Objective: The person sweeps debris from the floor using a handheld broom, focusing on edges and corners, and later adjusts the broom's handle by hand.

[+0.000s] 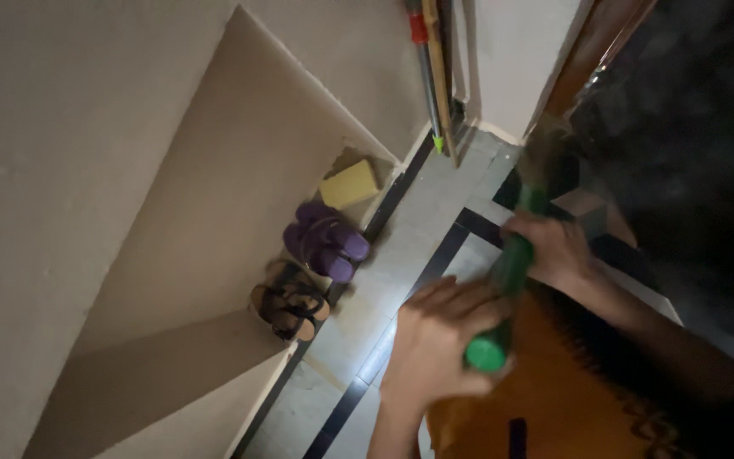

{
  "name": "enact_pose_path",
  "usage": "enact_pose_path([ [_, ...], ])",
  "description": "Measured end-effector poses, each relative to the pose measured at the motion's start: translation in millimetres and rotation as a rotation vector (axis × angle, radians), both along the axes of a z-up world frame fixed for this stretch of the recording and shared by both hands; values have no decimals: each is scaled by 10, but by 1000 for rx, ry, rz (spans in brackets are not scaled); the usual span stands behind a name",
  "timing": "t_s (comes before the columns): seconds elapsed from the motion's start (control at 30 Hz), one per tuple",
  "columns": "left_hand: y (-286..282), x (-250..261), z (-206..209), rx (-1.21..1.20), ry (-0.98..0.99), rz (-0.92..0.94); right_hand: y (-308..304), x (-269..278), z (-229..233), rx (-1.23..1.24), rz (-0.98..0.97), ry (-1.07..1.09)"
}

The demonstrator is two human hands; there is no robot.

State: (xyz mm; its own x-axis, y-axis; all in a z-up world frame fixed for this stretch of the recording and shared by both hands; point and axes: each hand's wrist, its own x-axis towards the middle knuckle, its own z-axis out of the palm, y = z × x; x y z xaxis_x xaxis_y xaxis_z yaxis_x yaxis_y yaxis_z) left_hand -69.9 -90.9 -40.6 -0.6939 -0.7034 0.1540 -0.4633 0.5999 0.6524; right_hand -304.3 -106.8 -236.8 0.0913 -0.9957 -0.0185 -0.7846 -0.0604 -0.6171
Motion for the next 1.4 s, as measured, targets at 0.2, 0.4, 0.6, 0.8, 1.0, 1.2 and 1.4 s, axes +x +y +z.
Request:
enact_pose_path([
  [0.2,-26,-63,-280,71,290,-188,607,-280,-483,380,-26,417],
  [0.4,116,126,234,16,482,-195,597,113,208,66,36,10],
  [0.6,50,72,348,-54,335,-116,-68,300,434,-272,157,-230],
  [0.8,-131,-41,195,75,263,-131,172,120,-15,-124,9,-13],
  [1.0,42,82,407,133,465,-65,286,163,660,648,142,300],
  [1.2,253,92,603,-129,263,-132,-59,309,955,-17,312,-23],
  [1.4,177,-194,216,-145,164,101,-680,217,460,-352,413,-178],
])
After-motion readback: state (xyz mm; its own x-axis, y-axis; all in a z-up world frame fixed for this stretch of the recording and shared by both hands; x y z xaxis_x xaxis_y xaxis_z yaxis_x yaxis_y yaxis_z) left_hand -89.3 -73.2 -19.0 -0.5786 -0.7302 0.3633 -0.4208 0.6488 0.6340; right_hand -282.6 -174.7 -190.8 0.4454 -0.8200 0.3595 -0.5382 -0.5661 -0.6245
